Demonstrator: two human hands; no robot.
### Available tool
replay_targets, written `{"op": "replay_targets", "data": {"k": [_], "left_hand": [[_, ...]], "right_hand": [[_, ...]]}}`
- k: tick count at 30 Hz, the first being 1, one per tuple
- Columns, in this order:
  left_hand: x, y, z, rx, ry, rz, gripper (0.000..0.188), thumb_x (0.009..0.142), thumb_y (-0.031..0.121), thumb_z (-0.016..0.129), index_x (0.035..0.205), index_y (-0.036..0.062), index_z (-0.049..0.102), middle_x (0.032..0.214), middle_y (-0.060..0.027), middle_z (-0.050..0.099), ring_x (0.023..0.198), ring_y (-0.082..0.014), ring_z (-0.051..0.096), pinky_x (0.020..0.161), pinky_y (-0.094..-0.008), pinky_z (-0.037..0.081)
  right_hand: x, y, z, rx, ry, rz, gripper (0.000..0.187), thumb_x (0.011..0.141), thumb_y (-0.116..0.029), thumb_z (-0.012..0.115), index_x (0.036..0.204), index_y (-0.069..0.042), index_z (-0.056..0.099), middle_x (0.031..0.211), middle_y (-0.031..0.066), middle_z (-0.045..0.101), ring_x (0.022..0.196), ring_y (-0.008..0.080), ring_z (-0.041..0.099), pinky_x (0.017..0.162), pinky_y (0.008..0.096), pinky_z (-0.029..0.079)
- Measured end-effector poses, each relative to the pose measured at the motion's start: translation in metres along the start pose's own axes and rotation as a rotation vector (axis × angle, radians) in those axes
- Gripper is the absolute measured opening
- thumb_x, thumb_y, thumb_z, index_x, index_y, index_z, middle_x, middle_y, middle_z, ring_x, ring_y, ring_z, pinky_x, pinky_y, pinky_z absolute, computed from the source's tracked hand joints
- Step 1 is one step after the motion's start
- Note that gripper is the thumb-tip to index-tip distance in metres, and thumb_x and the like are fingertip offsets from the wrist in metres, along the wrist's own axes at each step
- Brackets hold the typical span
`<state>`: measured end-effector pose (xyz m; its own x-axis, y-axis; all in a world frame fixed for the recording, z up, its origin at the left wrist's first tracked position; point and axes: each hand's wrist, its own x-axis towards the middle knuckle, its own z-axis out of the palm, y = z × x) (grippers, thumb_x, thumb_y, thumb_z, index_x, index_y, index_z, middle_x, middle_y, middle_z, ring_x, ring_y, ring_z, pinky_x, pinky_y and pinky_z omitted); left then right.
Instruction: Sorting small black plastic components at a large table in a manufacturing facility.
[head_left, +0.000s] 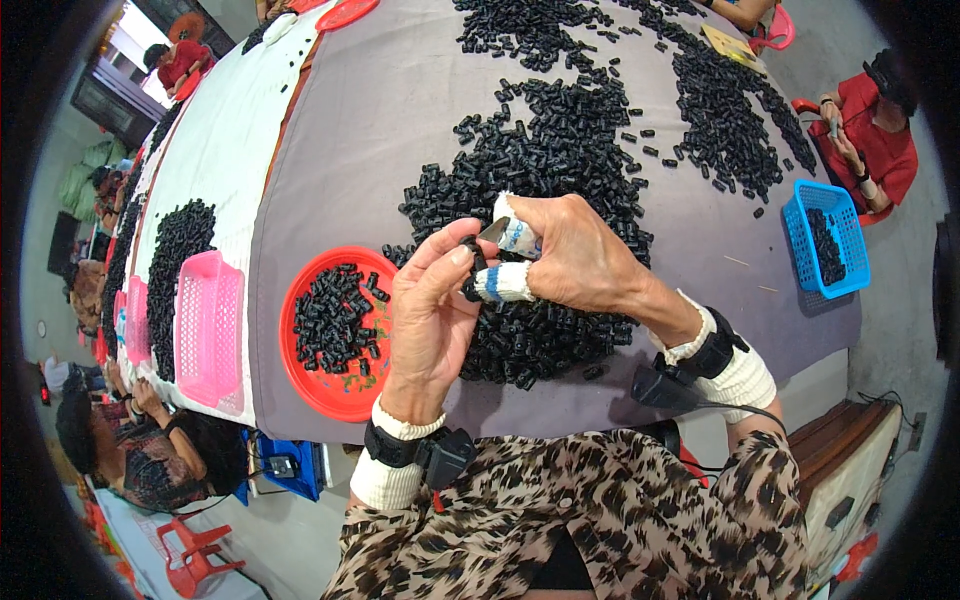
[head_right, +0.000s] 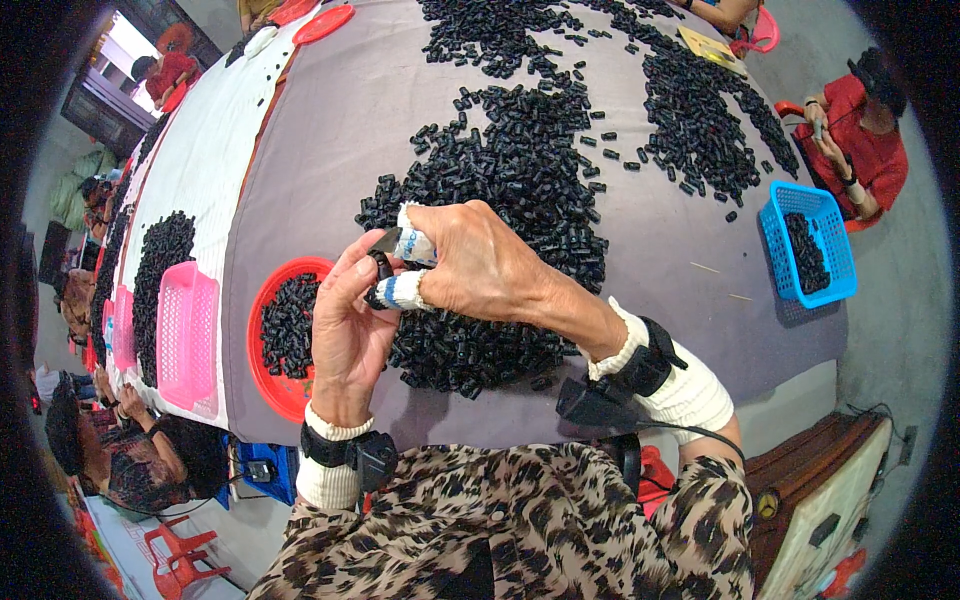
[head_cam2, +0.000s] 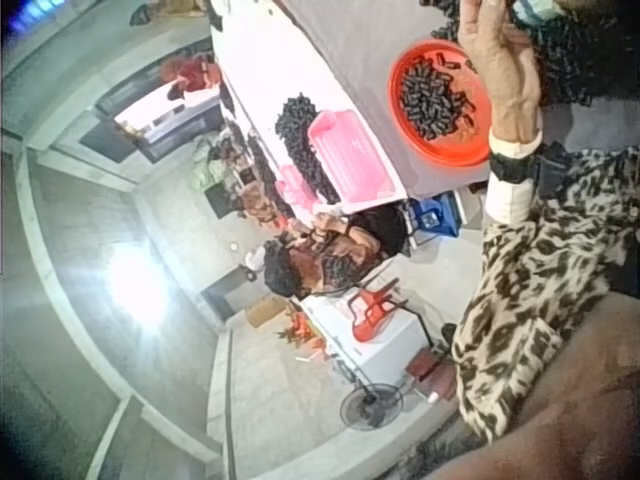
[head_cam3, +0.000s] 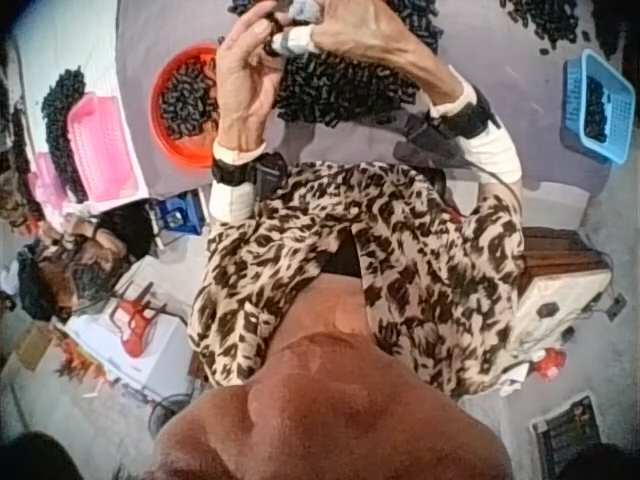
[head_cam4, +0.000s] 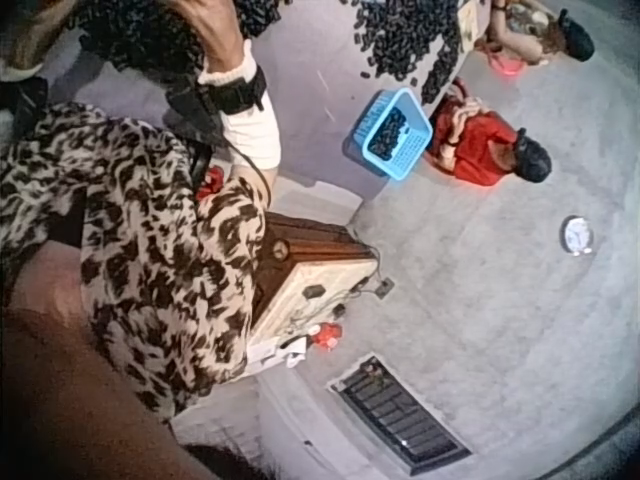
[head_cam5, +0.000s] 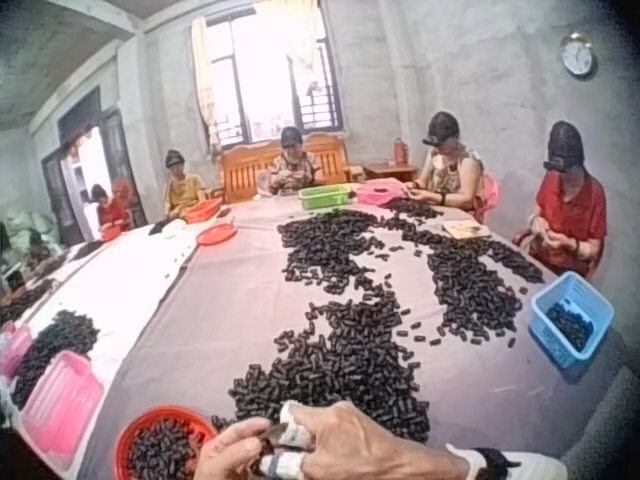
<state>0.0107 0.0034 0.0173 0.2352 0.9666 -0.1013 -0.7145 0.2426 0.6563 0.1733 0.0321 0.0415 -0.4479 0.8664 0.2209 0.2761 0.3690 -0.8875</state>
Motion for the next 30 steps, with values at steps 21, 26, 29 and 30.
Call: {"op": "replay_targets", "data": {"k": [21,26,29,30], "left_hand": [[-0.031,0.067,-0.078,0.863,0.558,0.464,0.017,0.085,0.004,0.055,0.099,-0.0018,0.061,0.093,-0.0051,0.062,0.081,-0.009,0.057,0.073,-0.0212,0.045],[-0.021,0.024,-0.053,0.864,0.3,0.204,0.015,0.083,0.007,0.059,0.095,0.0005,0.064,0.085,-0.0011,0.061,0.074,-0.007,0.054,0.069,-0.02,0.043],[-0.016,-0.011,-0.012,0.898,0.061,0.127,0.016,0.081,0.006,0.063,0.096,0.0021,0.064,0.084,0.0004,0.061,0.073,-0.0046,0.053,0.066,-0.0183,0.043],[-0.014,-0.02,-0.003,0.912,0.029,0.166,0.018,0.08,0.007,0.064,0.097,0.0013,0.064,0.08,-0.0006,0.061,0.073,-0.0047,0.053,0.065,-0.0183,0.043]], "right_hand": [[-0.009,0.026,-0.02,-0.016,0.009,0.142,0.032,0.077,-0.029,0.065,0.086,0.0,0.054,0.065,0.0069,0.055,0.058,0.018,0.052,0.055,0.032,0.041],[-0.01,0.036,-0.007,0.13,0.034,0.22,0.027,0.08,-0.027,0.061,0.084,-0.002,0.053,0.065,0.0037,0.052,0.059,0.0093,0.044,0.053,0.0284,0.038],[-0.009,0.036,0.002,0.19,0.158,0.201,0.022,0.081,-0.023,0.057,0.085,-0.002,0.053,0.067,0.0043,0.053,0.06,0.0097,0.045,0.054,0.0289,0.039],[-0.009,0.033,0.004,0.17,0.196,0.178,0.019,0.081,-0.019,0.054,0.085,-0.001,0.052,0.067,0.0044,0.054,0.06,0.0102,0.047,0.056,0.0293,0.04]]}}
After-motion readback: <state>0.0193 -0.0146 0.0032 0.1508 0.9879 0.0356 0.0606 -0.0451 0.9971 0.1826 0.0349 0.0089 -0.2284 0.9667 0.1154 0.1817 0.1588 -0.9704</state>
